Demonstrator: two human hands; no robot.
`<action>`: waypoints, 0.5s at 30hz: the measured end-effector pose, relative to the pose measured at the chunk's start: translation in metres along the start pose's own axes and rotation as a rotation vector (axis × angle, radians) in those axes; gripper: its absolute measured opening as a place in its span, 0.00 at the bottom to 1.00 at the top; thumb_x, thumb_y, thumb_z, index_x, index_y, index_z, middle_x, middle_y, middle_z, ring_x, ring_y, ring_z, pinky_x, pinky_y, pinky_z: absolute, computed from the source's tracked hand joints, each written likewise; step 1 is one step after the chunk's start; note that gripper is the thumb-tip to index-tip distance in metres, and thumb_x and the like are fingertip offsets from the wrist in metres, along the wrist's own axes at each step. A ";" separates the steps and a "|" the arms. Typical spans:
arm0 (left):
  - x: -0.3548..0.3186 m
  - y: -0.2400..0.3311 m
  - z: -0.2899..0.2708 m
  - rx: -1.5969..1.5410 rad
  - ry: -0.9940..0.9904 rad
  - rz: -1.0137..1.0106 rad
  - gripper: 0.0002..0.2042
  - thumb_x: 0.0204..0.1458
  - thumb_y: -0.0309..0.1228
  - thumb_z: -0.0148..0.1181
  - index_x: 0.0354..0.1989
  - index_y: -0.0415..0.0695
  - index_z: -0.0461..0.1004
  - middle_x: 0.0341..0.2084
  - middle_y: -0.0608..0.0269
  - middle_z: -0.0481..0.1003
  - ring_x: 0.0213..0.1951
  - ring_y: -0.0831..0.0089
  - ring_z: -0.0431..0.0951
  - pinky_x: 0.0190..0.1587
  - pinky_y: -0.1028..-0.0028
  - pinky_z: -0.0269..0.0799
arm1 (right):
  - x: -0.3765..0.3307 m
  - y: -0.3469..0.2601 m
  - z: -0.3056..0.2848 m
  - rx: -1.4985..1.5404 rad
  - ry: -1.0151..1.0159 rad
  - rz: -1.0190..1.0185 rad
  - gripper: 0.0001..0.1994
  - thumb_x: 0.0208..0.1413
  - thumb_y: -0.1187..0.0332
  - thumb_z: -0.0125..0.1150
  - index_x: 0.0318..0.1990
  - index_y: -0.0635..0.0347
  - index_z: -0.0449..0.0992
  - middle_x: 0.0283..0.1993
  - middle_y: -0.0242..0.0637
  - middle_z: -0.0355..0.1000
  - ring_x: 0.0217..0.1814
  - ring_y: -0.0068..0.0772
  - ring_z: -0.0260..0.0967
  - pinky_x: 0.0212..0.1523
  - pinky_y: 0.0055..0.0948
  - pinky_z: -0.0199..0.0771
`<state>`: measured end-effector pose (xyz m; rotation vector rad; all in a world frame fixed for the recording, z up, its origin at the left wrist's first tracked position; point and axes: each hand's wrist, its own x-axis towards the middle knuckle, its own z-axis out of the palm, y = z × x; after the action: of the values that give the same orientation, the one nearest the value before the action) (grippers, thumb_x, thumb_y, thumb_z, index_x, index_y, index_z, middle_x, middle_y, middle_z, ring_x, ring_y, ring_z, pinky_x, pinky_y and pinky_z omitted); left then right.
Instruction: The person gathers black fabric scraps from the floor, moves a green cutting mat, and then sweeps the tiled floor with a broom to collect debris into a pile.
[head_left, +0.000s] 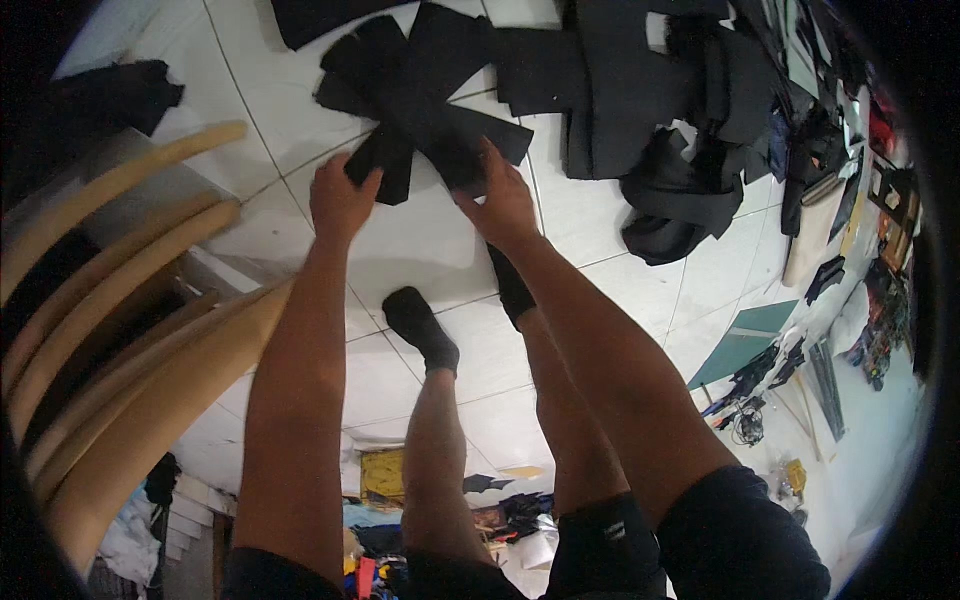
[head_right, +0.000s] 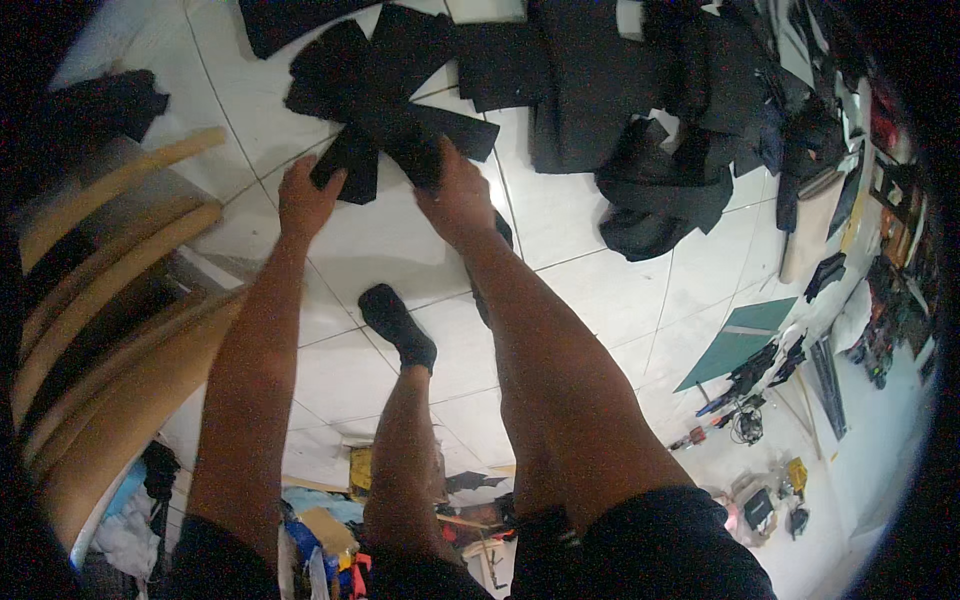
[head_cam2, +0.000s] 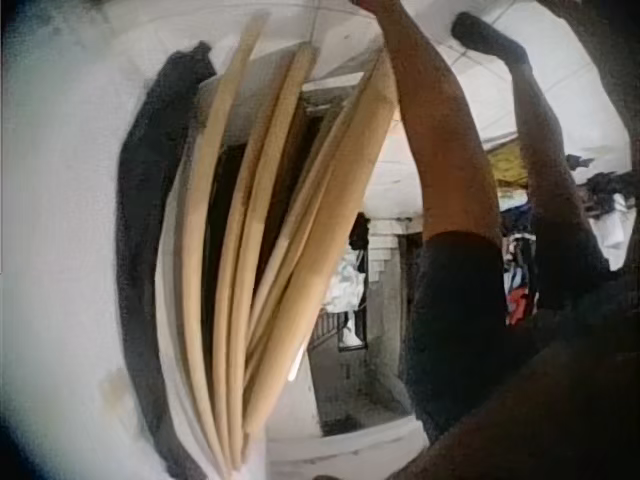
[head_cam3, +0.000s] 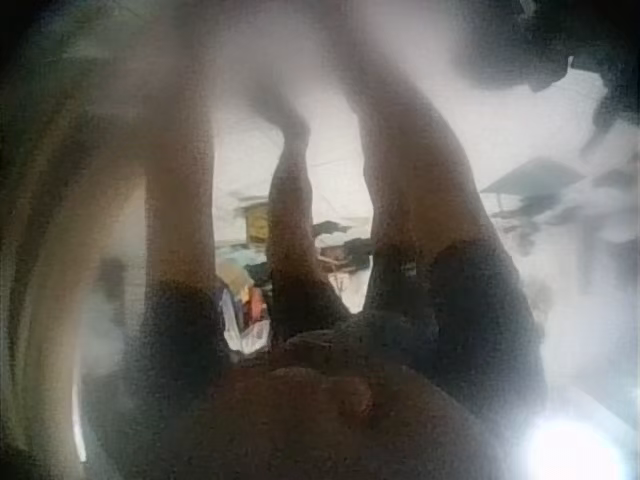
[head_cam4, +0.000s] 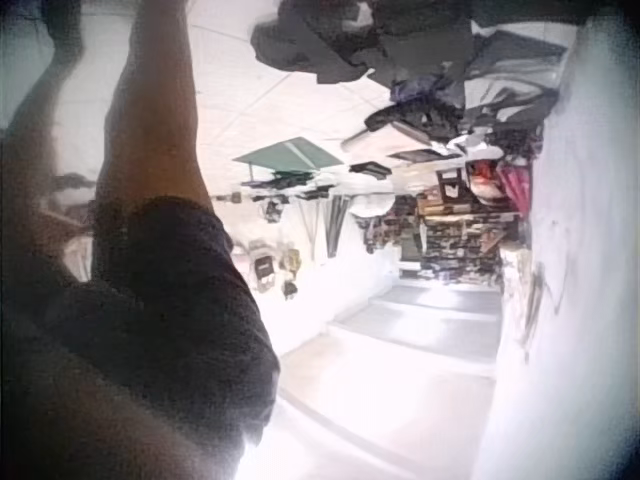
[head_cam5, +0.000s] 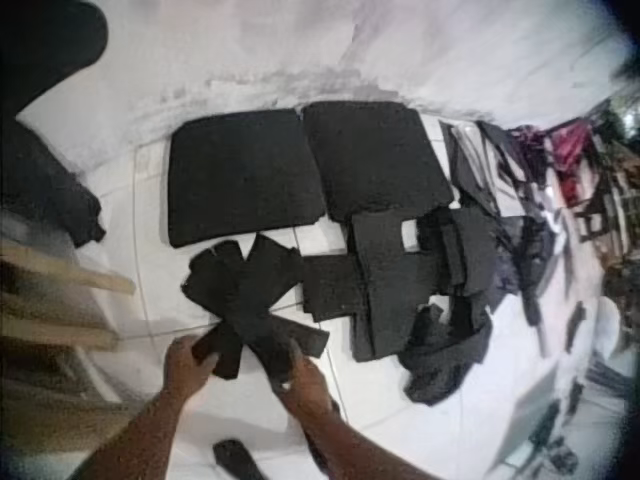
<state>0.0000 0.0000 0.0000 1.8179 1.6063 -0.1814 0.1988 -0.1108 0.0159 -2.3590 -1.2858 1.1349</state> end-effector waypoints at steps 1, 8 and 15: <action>-0.008 -0.010 -0.002 -0.027 0.093 0.014 0.26 0.45 0.44 0.58 0.47 0.38 0.65 0.45 0.45 0.66 0.50 0.52 0.65 0.53 0.62 0.59 | -0.004 0.008 -0.007 0.047 0.089 -0.022 0.38 0.41 0.58 0.63 0.59 0.59 0.52 0.51 0.49 0.63 0.55 0.46 0.59 0.55 0.38 0.58; -0.317 -0.135 -0.040 0.038 -0.398 -0.016 0.25 0.47 0.47 0.55 0.46 0.39 0.67 0.42 0.48 0.71 0.46 0.54 0.70 0.49 0.62 0.64 | -0.294 0.075 -0.127 -0.029 -0.116 0.400 0.30 0.42 0.54 0.62 0.51 0.62 0.64 0.49 0.50 0.66 0.49 0.50 0.65 0.47 0.41 0.66; -0.487 -0.053 -0.252 -0.071 -0.636 -0.386 0.21 0.43 0.44 0.61 0.38 0.38 0.72 0.34 0.48 0.74 0.38 0.60 0.74 0.43 0.68 0.68 | -0.669 0.043 -0.240 0.035 -0.311 1.006 0.29 0.42 0.49 0.61 0.46 0.62 0.68 0.42 0.47 0.71 0.46 0.44 0.68 0.48 0.36 0.67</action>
<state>-0.2407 -0.2554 0.4247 1.2004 1.4418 -0.7812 0.1857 -0.6273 0.5058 -2.9237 -0.0104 1.7800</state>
